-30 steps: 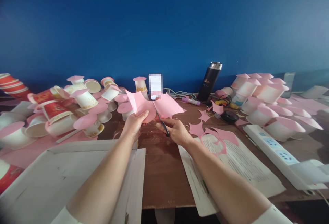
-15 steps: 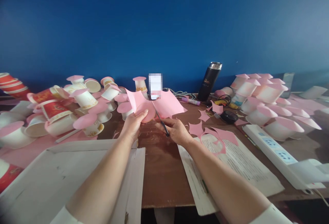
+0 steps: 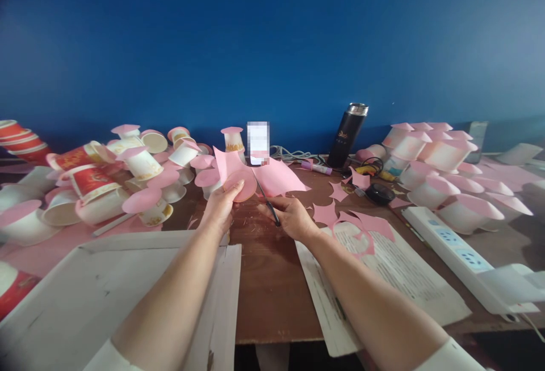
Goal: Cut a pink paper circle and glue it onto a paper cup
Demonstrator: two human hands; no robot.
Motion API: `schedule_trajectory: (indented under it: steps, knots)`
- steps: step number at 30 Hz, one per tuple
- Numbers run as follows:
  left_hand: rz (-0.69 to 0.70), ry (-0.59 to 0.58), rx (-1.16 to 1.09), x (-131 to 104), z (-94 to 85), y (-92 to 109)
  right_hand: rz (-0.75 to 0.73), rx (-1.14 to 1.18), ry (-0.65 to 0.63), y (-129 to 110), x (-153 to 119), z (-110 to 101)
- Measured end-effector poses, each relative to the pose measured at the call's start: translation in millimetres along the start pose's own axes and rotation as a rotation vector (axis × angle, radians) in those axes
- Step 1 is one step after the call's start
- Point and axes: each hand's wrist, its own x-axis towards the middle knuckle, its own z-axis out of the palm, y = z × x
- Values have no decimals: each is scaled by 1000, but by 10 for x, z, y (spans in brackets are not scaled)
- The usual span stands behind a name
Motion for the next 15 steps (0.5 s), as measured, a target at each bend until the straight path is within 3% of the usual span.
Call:
schedule_trajectory:
  steps: [8,15]
  knots:
    - [-148,-8,-269,-108,99,4,-46,-34,-18,79,20,9]
    - [-79,-45,-263,-144,117,-18,-77,-75,-39,98,21,-4]
